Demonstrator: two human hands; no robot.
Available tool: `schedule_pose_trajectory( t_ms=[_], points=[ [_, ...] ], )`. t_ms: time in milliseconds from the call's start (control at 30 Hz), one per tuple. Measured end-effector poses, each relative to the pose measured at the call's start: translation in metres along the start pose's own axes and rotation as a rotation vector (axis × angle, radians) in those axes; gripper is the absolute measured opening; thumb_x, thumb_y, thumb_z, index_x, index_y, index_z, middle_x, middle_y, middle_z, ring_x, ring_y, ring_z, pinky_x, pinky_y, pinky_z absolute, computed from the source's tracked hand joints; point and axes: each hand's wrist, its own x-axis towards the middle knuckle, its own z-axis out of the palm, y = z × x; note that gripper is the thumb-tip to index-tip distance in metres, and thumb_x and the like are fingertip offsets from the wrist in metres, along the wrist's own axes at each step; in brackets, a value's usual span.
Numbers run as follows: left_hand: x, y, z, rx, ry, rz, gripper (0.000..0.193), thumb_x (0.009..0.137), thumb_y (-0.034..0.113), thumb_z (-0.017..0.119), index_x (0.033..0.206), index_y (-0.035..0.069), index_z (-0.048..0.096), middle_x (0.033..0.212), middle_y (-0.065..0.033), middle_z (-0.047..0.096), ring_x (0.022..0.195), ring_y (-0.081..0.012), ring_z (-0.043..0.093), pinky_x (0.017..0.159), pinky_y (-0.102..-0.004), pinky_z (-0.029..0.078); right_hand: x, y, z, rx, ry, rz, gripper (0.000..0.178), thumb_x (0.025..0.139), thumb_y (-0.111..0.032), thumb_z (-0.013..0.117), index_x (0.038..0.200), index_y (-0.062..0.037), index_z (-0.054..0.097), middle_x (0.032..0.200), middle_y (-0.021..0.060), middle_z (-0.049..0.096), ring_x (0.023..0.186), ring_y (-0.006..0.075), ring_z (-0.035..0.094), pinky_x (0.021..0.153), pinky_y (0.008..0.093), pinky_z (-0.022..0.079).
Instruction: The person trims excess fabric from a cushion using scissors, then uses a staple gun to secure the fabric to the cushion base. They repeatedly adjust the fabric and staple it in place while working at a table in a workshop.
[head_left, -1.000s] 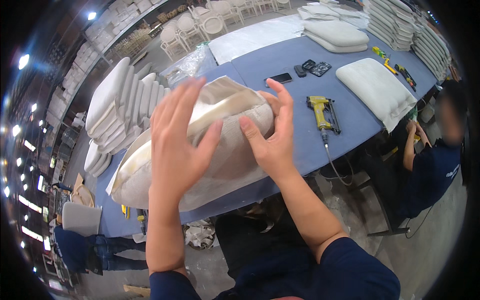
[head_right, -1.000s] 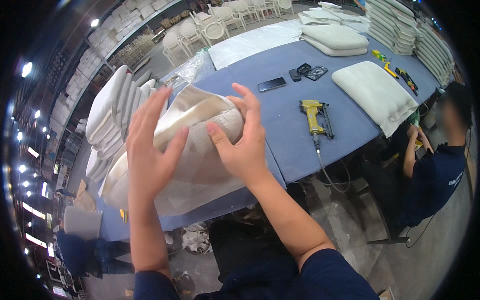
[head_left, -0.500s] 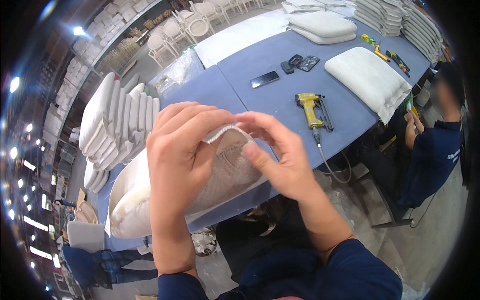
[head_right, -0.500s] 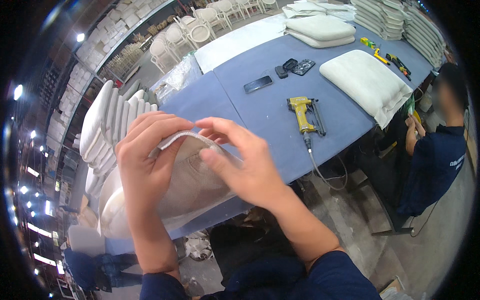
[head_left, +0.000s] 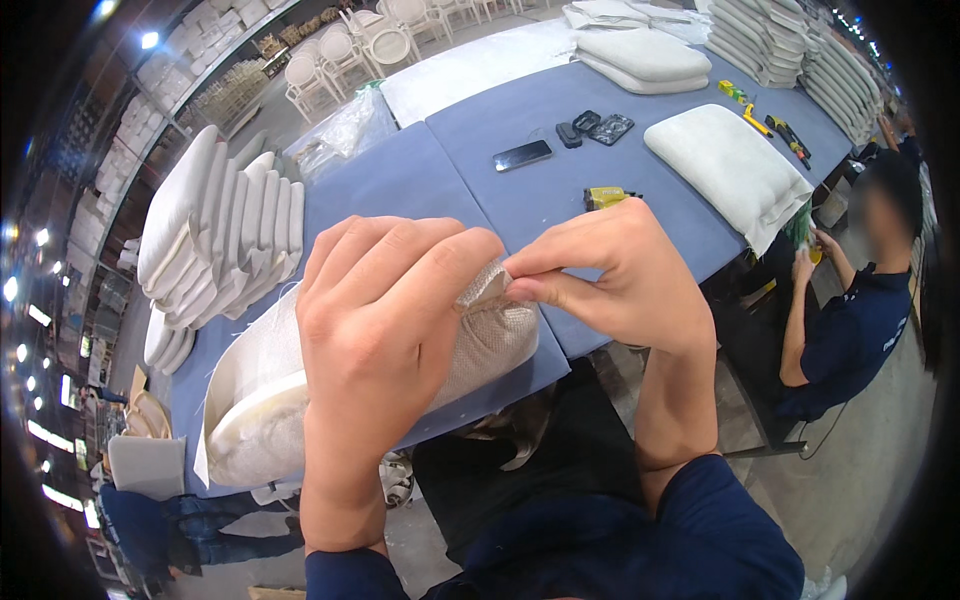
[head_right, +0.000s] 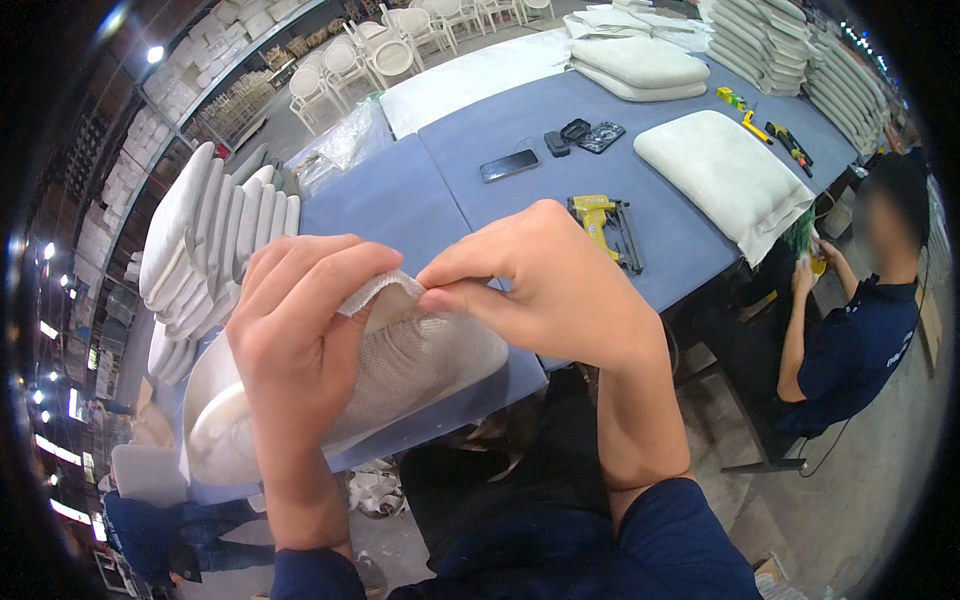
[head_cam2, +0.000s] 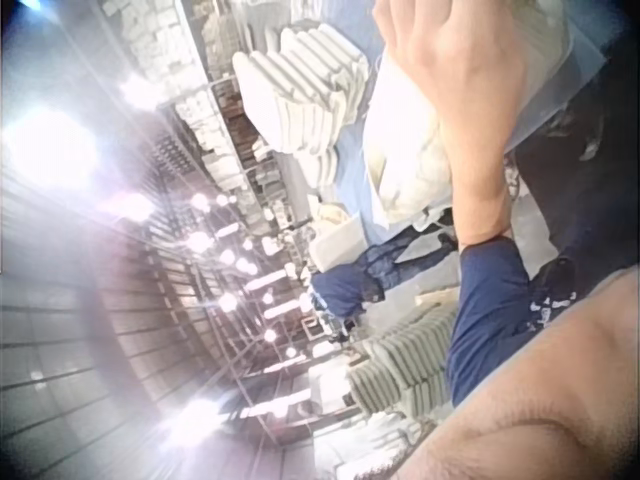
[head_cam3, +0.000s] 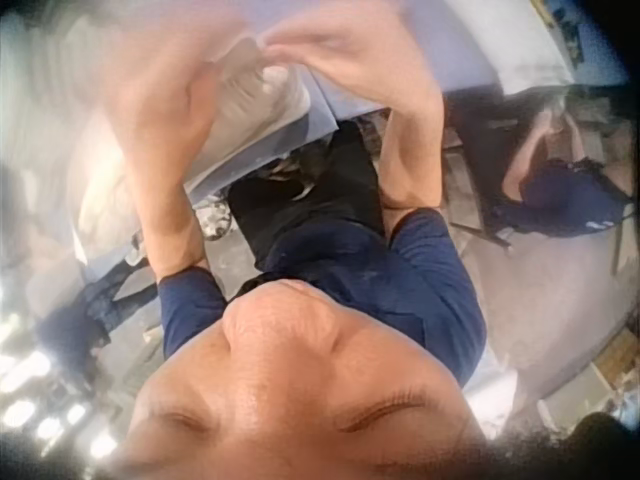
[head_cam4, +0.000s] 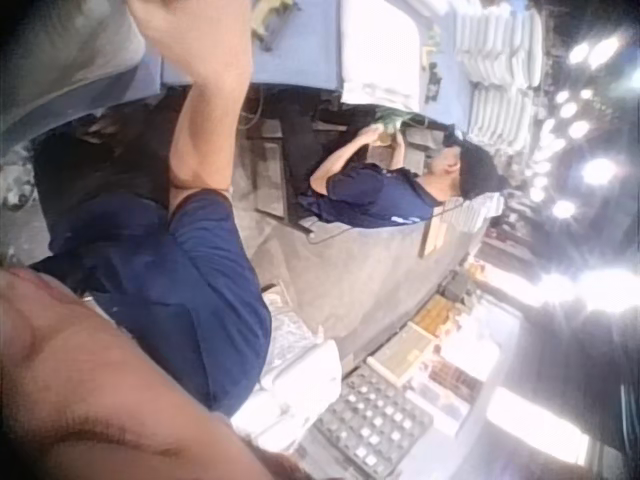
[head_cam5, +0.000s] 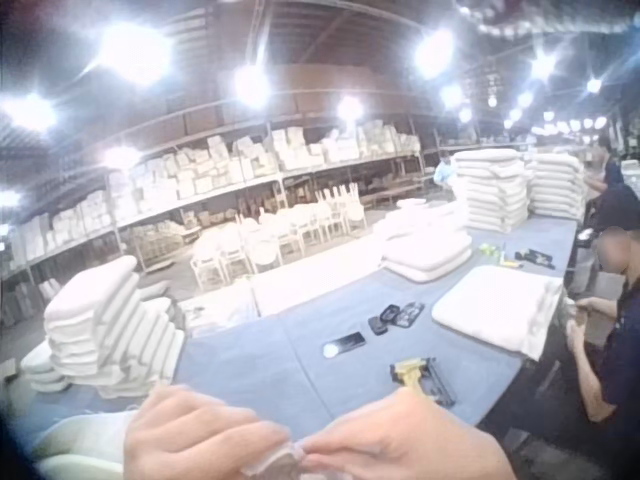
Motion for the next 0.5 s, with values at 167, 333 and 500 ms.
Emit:
schedule_pose_trajectory(
  t_ms=[167,333,500],
  points=[
    [0.005,0.006,-0.004,-0.147,0.022,-0.152,0.021,0.078,0.002,0.081,0.099,0.004,0.079,0.097,-0.0105,0.077,0.09,-0.0302,0.072,0.085,-0.0372,0.055,0.005,-0.008,0.004,-0.156,0.004,-0.053,0.009,0.09,-0.011,0.082,0.095,-0.0035,0.08,0.086,0.013,0.078,0.078,0.0333,0.075,0.069,0.0388,0.059],
    [0.007,0.009,0.0,-0.221,-0.053,-0.311,0.025,0.08,0.012,0.09,0.101,0.003,0.08,0.097,-0.0111,0.079,0.089,-0.0288,0.073,0.084,-0.0362,0.056,0.003,-0.005,0.004,-0.223,0.031,-0.105,0.007,0.09,-0.011,0.081,0.094,-0.0053,0.079,0.087,0.0115,0.078,0.078,0.0329,0.075,0.068,0.0403,0.058],
    [0.0,-0.002,0.003,-0.191,-0.136,-0.258,0.02,0.085,0.015,0.091,0.097,0.002,0.082,0.092,-0.0111,0.08,0.084,-0.0262,0.074,0.078,-0.0355,0.056,0.004,-0.002,0.007,-0.257,0.063,-0.141,0.007,0.091,-0.011,0.081,0.094,-0.0053,0.079,0.088,0.0115,0.078,0.079,0.0333,0.076,0.069,0.0398,0.059]
  ],
)
